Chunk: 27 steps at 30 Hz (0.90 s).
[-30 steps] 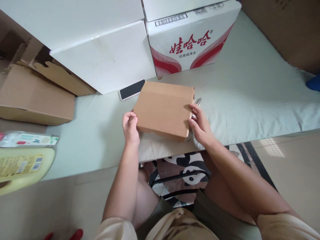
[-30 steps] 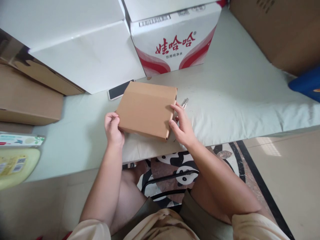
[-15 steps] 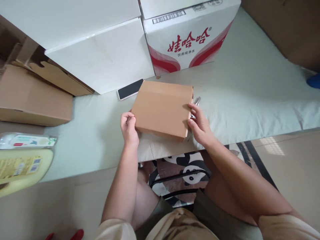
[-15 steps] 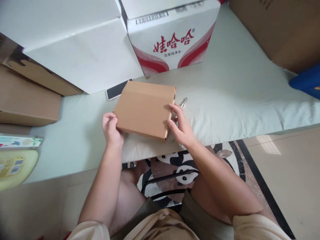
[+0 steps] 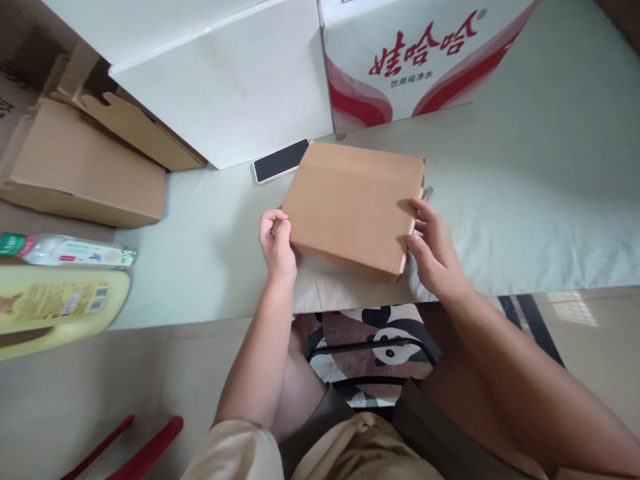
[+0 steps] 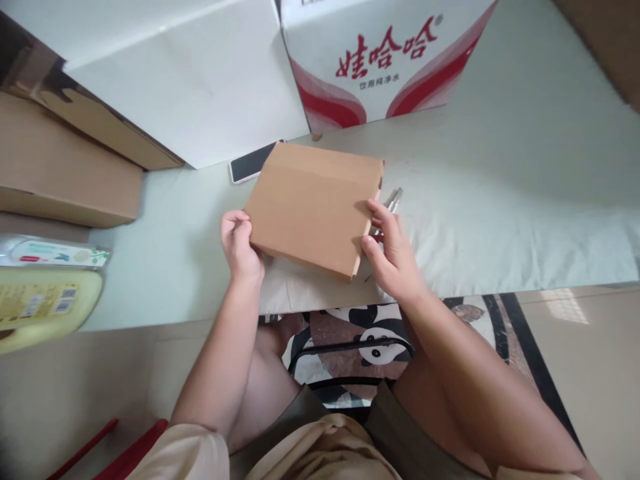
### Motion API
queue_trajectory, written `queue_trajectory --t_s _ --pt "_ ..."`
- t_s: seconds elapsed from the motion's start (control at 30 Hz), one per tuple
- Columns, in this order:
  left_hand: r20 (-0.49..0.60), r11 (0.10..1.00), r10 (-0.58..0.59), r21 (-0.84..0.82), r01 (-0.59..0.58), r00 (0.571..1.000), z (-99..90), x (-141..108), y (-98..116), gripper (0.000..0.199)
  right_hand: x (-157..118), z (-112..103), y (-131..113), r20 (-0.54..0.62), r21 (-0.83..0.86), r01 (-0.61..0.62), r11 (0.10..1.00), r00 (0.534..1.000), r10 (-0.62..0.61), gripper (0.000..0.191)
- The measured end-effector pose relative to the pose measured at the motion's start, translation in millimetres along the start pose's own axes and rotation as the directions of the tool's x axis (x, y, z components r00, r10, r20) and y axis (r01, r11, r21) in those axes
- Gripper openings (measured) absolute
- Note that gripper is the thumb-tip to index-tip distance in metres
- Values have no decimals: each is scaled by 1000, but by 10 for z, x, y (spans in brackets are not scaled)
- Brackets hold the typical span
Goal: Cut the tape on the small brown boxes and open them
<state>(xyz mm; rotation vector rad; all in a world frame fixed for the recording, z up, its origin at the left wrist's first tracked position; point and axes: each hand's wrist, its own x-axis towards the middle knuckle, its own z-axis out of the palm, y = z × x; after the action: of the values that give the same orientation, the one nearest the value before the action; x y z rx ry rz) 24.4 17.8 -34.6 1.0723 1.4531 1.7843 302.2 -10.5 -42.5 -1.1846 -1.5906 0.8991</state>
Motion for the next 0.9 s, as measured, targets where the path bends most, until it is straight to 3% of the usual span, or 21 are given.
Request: queue_trajectory --t_s 0.4,0.9 --pt "-7 1000 2 -8 -2 1000 2 9 16 24 15 11 18 -10 -14 18 1000 1000 -19 55" --pt "-36 1000 12 5 -12 999 31 30 46 25 49 32 12 -45 -48 39 998 998 -41 58"
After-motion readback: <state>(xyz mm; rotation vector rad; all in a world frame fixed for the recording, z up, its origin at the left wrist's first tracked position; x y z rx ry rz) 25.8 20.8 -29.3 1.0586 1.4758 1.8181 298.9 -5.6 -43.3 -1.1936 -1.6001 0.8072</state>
